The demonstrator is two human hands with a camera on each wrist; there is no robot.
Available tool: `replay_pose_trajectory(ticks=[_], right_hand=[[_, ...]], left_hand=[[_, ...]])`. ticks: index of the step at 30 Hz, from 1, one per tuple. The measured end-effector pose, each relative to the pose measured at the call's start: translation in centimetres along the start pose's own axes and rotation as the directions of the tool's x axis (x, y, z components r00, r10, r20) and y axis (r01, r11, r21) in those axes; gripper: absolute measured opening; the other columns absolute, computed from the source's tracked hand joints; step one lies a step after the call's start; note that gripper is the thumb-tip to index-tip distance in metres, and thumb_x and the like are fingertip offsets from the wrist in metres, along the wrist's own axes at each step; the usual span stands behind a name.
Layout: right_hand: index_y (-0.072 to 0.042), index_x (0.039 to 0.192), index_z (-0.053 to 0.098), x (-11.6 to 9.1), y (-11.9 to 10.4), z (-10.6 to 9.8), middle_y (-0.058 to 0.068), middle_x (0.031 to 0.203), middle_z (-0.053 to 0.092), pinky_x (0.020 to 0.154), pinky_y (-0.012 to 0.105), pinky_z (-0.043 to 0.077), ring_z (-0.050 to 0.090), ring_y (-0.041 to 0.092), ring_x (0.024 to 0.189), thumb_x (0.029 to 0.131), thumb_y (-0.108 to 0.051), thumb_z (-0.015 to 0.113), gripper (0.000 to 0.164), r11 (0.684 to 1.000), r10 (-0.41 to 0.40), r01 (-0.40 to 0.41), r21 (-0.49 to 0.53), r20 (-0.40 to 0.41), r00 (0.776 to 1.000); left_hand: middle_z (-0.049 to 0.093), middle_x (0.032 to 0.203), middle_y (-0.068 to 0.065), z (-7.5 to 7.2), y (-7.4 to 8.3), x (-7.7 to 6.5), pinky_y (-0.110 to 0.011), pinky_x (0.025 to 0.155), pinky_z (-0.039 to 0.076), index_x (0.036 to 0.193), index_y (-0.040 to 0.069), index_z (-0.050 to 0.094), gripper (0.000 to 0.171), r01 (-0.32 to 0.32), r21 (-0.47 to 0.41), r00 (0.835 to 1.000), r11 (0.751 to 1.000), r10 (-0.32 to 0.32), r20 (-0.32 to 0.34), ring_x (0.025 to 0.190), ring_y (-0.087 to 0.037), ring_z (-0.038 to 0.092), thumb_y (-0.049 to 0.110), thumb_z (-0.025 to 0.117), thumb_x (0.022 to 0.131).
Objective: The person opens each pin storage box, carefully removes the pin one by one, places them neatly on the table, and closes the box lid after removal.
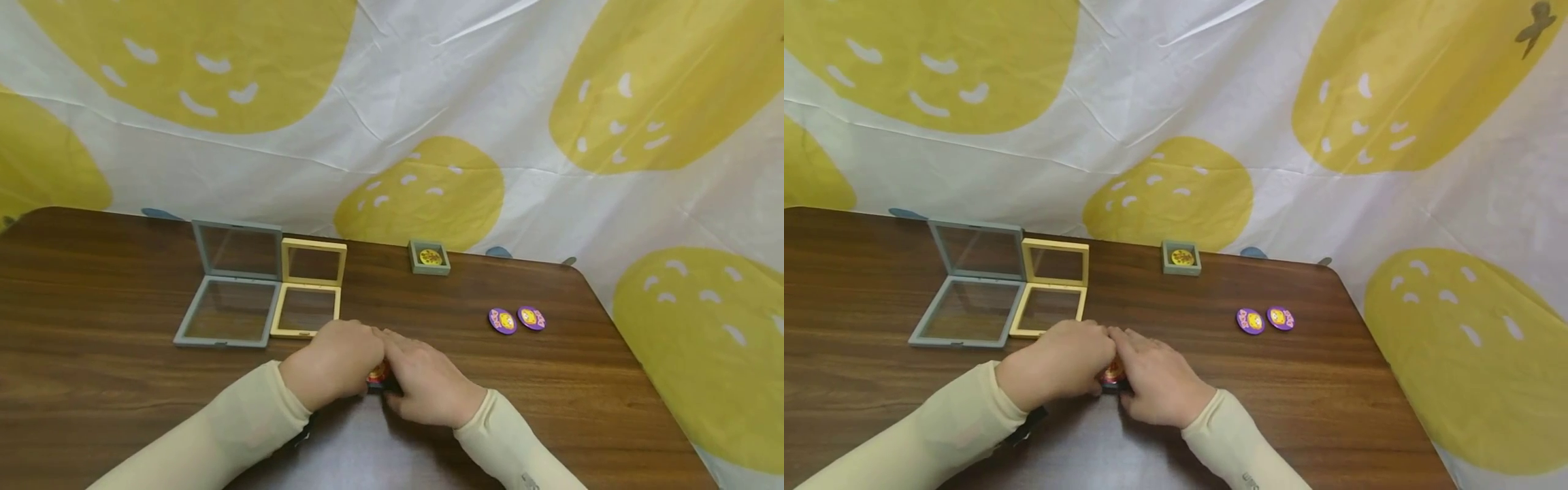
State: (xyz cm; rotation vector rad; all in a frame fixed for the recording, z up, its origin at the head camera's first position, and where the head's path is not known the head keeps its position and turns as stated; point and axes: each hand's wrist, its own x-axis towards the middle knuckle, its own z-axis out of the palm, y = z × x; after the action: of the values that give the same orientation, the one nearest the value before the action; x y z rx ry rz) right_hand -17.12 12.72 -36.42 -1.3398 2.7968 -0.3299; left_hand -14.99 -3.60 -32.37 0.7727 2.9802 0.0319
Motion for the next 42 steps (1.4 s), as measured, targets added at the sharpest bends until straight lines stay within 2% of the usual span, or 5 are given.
replay_pose_trajectory(ticks=[7, 12, 19, 28, 42], right_hand=[[-0.005, 0.136, 0.042, 0.1, 0.6, 0.3, 0.016, 0.141, 0.049, 0.109, 0.041, 0.038, 0.045, 0.031, 0.134, 0.072, -0.006, 0.072, 0.071, 0.998, -0.066, 0.066, 0.021, -0.001, 0.998], [-0.006, 0.136, 0.043, 0.0, 1.0, 0.2, 0.012, 0.140, 0.051, 0.108, 0.044, 0.038, 0.047, 0.028, 0.132, 0.074, -0.018, 0.076, 0.071, 0.997, -0.073, 0.073, 0.003, 0.007, 0.997], [-0.005, 0.146, 0.031, -0.2, 2.1, 0.0, 0.007, 0.147, 0.044, 0.108, 0.041, 0.038, 0.048, 0.021, 0.131, 0.076, -0.049, 0.074, 0.094, 0.999, 0.026, -0.028, 0.021, 0.103, 0.994], [-0.009, 0.147, 0.032, -0.1, 2.3, 0.0, 0.004, 0.147, 0.045, 0.108, 0.039, 0.038, 0.047, 0.018, 0.131, 0.074, -0.052, 0.075, 0.095, 0.999, 0.009, -0.012, 0.036, 0.095, 0.995], [-0.011, 0.143, 0.039, -0.2, 2.2, -0.5, 0.005, 0.136, 0.056, 0.102, 0.035, 0.044, 0.055, 0.017, 0.123, 0.069, -0.048, 0.079, 0.091, 1.000, 0.023, -0.023, 0.013, 0.017, 1.000]], left_hand=[[0.072, 0.089, -0.003, 0.2, 0.3, 0.0, -0.039, 0.069, 0.056, 0.093, 0.010, 0.072, 0.045, 0.022, 0.030, 0.999, 0.999, -0.021, -0.034, 0.081, -0.024, 0.068, 0.028, 0.090, 0.057], [0.072, 0.085, -0.002, 0.2, 0.4, 0.0, -0.039, 0.063, 0.055, 0.089, 0.011, 0.072, 0.045, 0.029, 0.052, 0.998, 0.998, -0.026, -0.053, 0.076, -0.022, 0.068, 0.027, 0.092, 0.053], [0.071, 0.088, -0.002, 0.1, 0.1, 0.1, -0.039, 0.065, 0.055, 0.096, 0.012, 0.070, 0.048, 0.024, 0.080, 1.000, 0.996, -0.024, -0.001, 0.078, -0.021, 0.068, 0.025, 0.091, 0.055], [0.069, 0.090, -0.004, 0.0, -0.1, 0.0, -0.038, 0.067, 0.055, 0.099, 0.007, 0.062, 0.054, 0.034, 0.041, 0.999, 0.999, -0.033, -0.007, 0.081, -0.022, 0.067, 0.021, 0.091, 0.056], [0.068, 0.076, -0.001, 0.0, 0.1, -0.5, -0.037, 0.062, 0.054, 0.076, 0.012, 0.066, 0.019, -0.010, 0.080, 1.000, 0.997, 0.012, -0.027, 0.068, -0.020, 0.064, 0.014, 0.081, 0.065]])
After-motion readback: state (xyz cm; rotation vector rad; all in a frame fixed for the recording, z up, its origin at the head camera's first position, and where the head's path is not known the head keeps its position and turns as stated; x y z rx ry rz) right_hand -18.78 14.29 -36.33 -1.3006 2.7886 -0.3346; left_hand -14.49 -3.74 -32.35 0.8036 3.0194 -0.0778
